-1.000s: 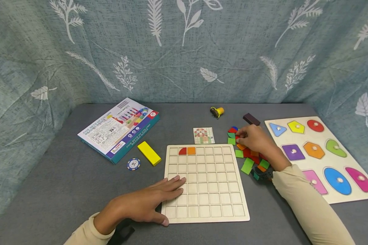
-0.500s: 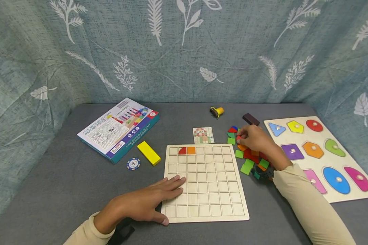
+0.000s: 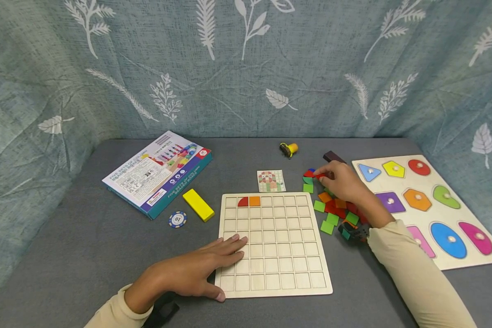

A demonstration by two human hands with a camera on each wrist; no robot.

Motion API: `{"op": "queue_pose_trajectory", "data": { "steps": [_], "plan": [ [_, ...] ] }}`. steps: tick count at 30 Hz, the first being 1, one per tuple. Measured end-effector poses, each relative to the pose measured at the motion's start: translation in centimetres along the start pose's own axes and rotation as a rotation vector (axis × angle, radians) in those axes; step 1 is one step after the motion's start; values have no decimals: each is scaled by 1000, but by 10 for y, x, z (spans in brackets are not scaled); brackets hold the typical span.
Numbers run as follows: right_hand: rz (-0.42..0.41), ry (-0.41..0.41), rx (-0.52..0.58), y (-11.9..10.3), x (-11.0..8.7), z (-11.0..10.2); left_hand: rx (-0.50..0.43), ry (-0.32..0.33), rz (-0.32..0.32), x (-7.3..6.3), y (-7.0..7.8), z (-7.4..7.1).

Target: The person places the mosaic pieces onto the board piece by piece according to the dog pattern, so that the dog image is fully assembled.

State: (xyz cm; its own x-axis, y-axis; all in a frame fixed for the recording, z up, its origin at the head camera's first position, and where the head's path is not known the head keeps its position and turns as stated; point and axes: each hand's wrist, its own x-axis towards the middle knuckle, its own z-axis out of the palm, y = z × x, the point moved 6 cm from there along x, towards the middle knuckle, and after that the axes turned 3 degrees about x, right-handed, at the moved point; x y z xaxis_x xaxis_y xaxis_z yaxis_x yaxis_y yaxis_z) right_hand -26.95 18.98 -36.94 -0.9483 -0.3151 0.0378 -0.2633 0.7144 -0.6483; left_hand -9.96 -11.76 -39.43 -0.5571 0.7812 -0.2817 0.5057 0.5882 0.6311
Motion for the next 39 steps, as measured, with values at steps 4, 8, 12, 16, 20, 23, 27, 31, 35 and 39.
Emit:
{"op": "queue_pose_trajectory", "data": {
  "steps": [4,8,12,16,20,23,27,31,35,39],
  "plan": [
    [-11,39,19,-2,1,-1,-1,3,2,0,0,0],
    [11,55,39,-2,1,-1,4,5,9,0,0,1],
    [9,52,26,-4,0,0,10,7,7,-1,0,1],
    [-7,47,28,-5,-1,2,14,6,4,-1,0,1],
    [-49,57,66,-8,-1,4,16,7,6,-1,1,1],
    [-72,49,103,-9,-1,7,17,9,9,-1,0,1],
    [-61,25,136,-11,-1,11,18,12,12,-1,0,1],
    [-55,4,130,-13,-1,15,15,15,12,-1,-1,1],
    [-73,-1,115,-16,-1,17,10,13,7,-1,-1,1],
    [-98,6,98,-19,-1,17,9,12,6,-1,0,1]
  ]
}}
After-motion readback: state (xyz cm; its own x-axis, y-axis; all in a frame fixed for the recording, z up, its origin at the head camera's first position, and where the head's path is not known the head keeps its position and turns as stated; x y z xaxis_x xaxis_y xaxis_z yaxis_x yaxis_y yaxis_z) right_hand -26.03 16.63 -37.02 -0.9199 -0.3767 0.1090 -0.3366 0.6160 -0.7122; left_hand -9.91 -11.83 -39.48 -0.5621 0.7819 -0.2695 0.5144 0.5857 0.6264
